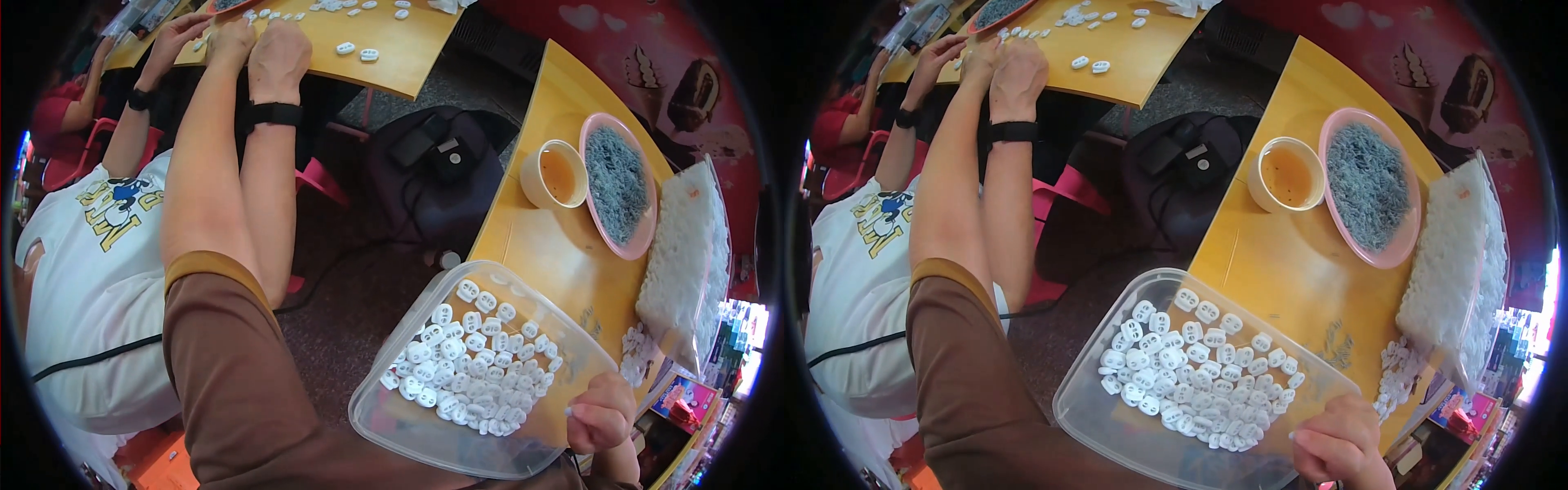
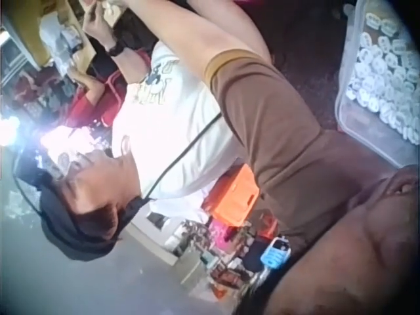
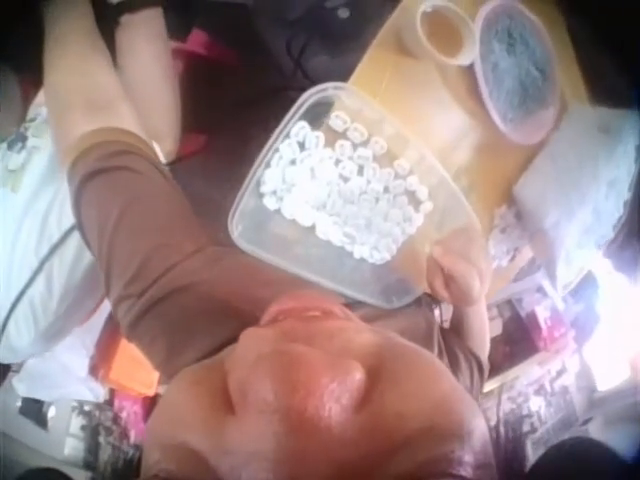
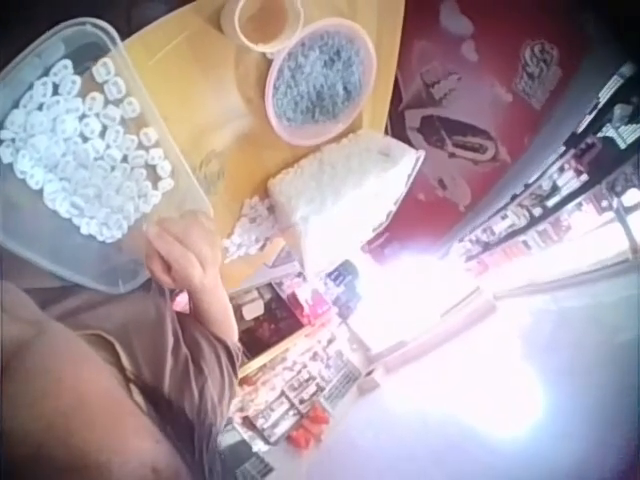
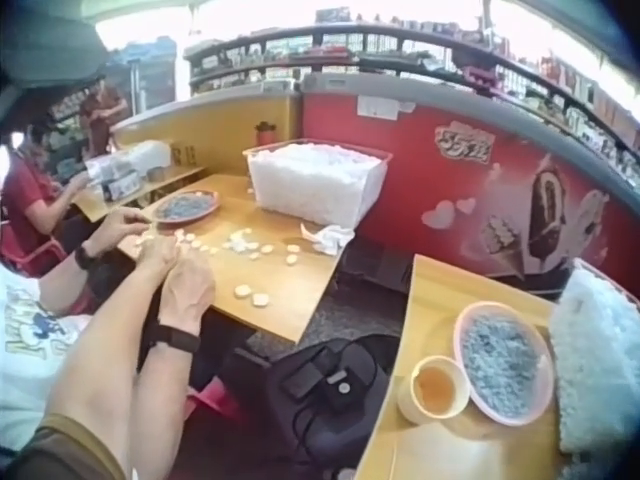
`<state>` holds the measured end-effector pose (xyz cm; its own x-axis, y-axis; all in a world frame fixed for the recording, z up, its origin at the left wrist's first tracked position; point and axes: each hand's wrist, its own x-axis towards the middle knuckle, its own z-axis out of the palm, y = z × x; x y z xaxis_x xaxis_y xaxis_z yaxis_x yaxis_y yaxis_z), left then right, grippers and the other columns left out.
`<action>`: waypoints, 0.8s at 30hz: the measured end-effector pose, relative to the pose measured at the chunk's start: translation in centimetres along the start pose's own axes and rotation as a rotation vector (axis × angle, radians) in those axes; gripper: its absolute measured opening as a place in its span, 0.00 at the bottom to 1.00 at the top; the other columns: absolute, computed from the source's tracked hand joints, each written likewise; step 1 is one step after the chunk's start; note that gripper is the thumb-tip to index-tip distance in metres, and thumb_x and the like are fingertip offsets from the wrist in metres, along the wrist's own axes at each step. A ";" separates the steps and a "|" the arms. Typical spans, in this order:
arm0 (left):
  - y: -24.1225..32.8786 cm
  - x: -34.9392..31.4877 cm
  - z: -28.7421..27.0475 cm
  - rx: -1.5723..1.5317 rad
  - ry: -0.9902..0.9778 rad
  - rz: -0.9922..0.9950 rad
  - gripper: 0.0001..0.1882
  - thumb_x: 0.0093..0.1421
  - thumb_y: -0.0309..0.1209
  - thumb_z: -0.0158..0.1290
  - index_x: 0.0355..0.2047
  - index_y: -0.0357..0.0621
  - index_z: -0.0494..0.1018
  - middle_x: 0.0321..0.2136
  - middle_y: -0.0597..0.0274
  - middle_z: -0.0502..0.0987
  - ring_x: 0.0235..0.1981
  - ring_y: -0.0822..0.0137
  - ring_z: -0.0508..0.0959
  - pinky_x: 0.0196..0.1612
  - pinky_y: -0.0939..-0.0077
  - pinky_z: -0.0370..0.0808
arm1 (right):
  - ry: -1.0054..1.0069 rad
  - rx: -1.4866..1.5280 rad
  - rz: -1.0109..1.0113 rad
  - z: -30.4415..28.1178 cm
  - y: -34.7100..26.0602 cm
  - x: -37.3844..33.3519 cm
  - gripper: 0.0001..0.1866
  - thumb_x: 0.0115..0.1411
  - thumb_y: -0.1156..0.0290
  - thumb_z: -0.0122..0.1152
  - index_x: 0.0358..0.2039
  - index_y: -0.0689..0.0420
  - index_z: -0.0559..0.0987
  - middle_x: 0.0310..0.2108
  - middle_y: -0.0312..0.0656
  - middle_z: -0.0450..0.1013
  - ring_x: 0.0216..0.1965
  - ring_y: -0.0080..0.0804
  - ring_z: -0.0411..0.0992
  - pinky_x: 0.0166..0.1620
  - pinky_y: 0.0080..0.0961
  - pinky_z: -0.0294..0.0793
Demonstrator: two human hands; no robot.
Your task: Assembling small plastic cord locks by inserting springs and buttons into the housing using a thin metal rod for alignment.
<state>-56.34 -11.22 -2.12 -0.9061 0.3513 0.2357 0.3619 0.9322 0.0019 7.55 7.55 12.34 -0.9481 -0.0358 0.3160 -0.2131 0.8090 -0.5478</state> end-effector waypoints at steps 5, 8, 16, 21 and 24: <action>1.2 -0.7 0.3 -0.129 0.167 0.103 0.17 0.56 0.40 0.38 0.39 0.48 0.71 0.38 0.49 0.72 0.39 0.48 0.72 0.43 0.58 0.67 | 0.000 -0.020 0.020 -0.1 -0.2 0.2 0.13 0.39 0.78 0.53 0.29 0.54 0.68 0.20 0.36 0.68 0.16 0.27 0.62 0.22 0.23 0.61; 0.2 -1.1 0.8 -0.149 0.281 0.119 0.16 0.55 0.39 0.39 0.36 0.47 0.72 0.35 0.49 0.73 0.39 0.49 0.72 0.42 0.58 0.68 | -0.005 -0.013 0.014 -0.1 -0.1 0.0 0.12 0.39 0.77 0.54 0.29 0.54 0.68 0.20 0.36 0.68 0.16 0.27 0.62 0.22 0.22 0.61; 1.9 -4.1 -2.7 -0.359 0.416 0.031 0.16 0.52 0.40 0.46 0.36 0.45 0.73 0.33 0.51 0.75 0.35 0.54 0.74 0.40 0.64 0.70 | 0.007 0.020 0.010 -0.6 0.5 -0.7 0.13 0.38 0.78 0.55 0.28 0.53 0.69 0.20 0.34 0.68 0.16 0.27 0.63 0.21 0.23 0.61; 9.3 -7.9 -10.8 -0.882 0.610 0.218 0.23 0.51 0.36 0.56 0.44 0.37 0.66 0.33 0.55 0.76 0.34 0.73 0.75 0.38 0.82 0.71 | -0.035 0.032 -0.006 -1.6 1.3 -1.2 0.15 0.36 0.80 0.56 0.30 0.54 0.71 0.20 0.35 0.68 0.15 0.29 0.63 0.20 0.23 0.60; 18.9 -14.1 -18.1 -1.313 0.649 0.463 0.27 0.51 0.23 0.54 0.49 0.32 0.57 0.31 0.58 0.73 0.30 0.76 0.71 0.34 0.87 0.69 | -0.045 0.075 -0.040 -1.9 1.8 -1.3 0.16 0.38 0.77 0.61 0.32 0.56 0.74 0.23 0.35 0.70 0.15 0.29 0.64 0.19 0.21 0.60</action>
<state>-32.80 -0.14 12.20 -0.5408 0.1570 0.8263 0.8240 -0.0985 0.5580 8.82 10.17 12.45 -0.9477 -0.0944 0.3048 -0.2663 0.7605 -0.5923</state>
